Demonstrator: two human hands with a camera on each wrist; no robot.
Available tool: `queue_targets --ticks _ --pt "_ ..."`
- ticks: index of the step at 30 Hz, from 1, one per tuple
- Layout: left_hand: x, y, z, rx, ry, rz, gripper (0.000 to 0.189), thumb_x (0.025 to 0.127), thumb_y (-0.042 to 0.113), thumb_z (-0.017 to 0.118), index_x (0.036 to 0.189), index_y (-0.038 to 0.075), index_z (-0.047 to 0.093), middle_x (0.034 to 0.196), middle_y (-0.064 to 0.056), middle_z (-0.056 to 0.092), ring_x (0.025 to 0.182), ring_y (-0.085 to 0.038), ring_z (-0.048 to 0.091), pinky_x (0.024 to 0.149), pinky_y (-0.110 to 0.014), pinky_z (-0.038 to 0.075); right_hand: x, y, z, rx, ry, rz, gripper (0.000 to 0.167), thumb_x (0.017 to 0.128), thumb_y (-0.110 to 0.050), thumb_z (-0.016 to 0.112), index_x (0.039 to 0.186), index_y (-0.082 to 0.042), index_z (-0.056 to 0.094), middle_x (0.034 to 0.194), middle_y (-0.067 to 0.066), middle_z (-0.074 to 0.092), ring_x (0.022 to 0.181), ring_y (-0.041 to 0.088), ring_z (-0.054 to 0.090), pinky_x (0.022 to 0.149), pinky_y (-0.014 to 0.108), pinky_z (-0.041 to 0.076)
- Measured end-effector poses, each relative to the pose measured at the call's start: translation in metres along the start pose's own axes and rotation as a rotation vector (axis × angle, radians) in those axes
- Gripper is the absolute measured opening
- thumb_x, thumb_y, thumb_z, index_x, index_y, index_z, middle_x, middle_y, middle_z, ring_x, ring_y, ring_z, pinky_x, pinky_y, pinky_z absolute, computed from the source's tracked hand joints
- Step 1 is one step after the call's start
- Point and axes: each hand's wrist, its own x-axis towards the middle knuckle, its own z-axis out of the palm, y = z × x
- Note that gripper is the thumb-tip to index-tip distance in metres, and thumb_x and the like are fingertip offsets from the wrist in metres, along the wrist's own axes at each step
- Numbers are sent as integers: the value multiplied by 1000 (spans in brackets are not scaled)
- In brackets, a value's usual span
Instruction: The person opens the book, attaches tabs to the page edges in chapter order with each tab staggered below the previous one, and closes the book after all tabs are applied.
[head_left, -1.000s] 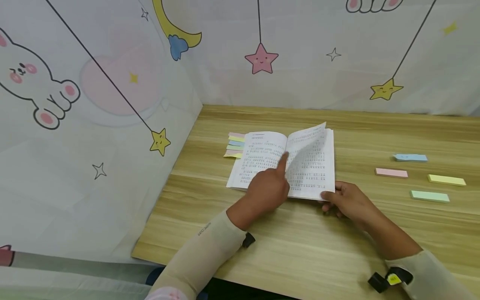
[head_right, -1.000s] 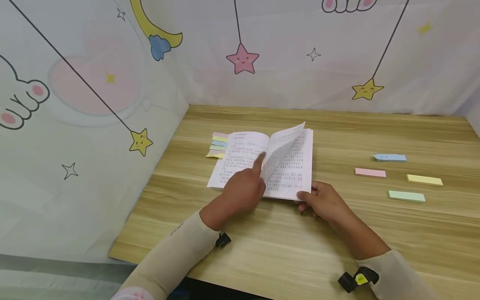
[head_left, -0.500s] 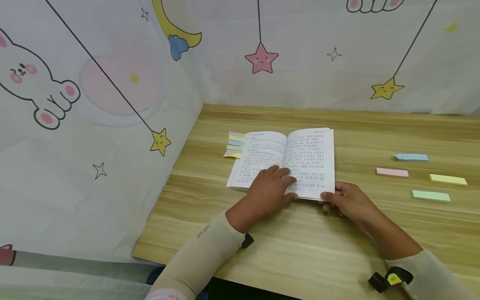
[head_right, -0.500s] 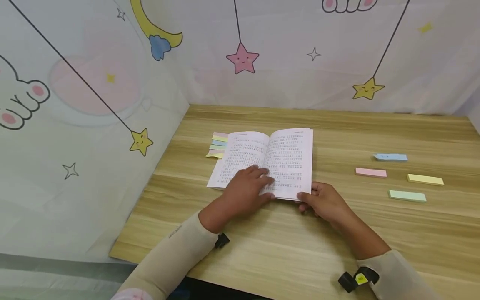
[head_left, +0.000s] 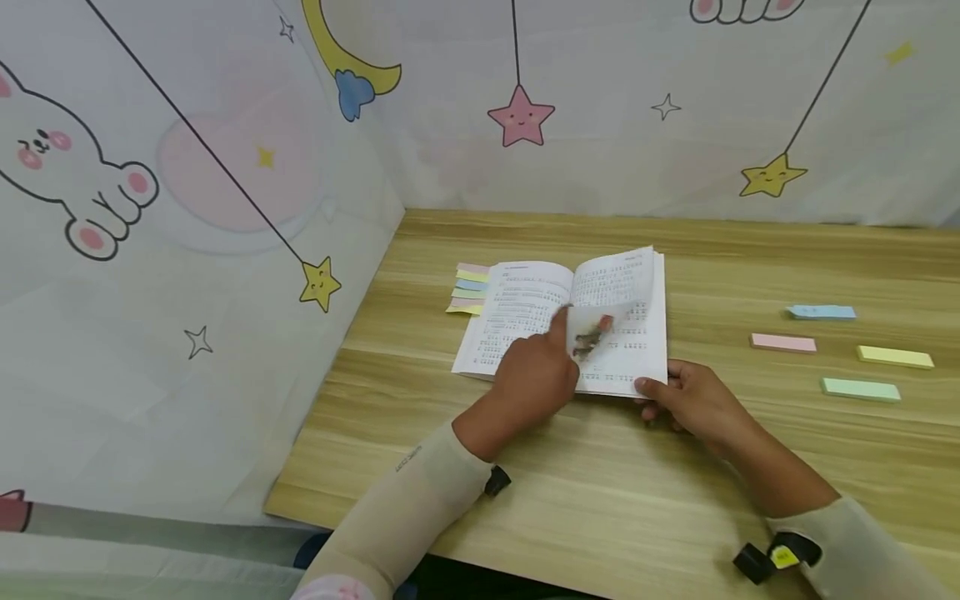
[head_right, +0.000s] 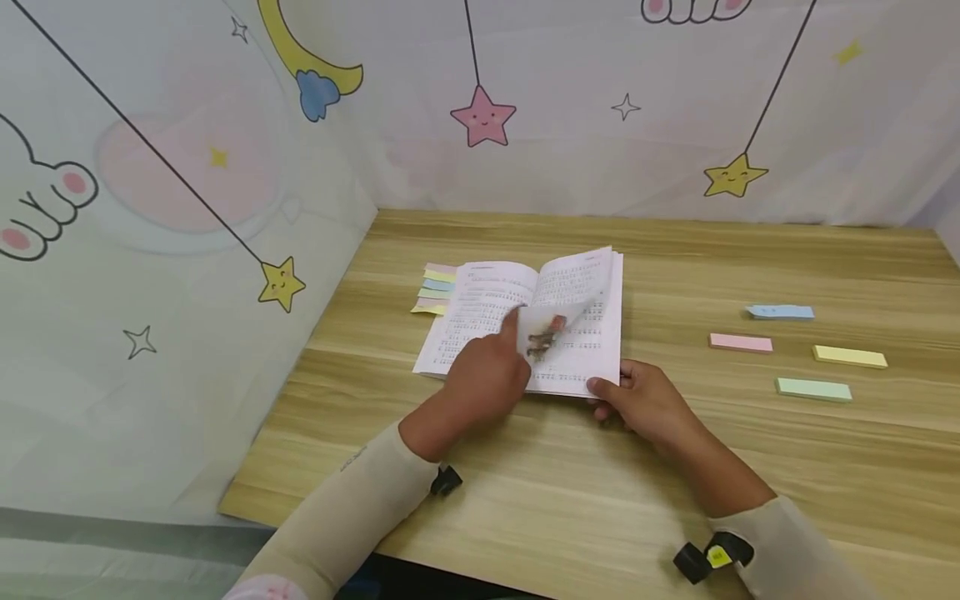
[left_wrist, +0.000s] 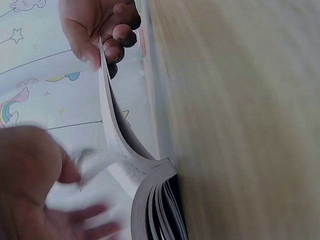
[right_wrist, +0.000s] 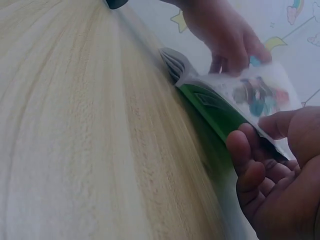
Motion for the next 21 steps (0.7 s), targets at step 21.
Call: queue_targets --ticks 21 --pt "1 3 -3 -44 -316 156 28 104 40 59 125 27 71 132 9 64 116 -17 62 96 -38 47 2 -1 1 0 15 -2 48 97 -41 71 115 4 65 79 7 72 60 15 56 49 27 40"
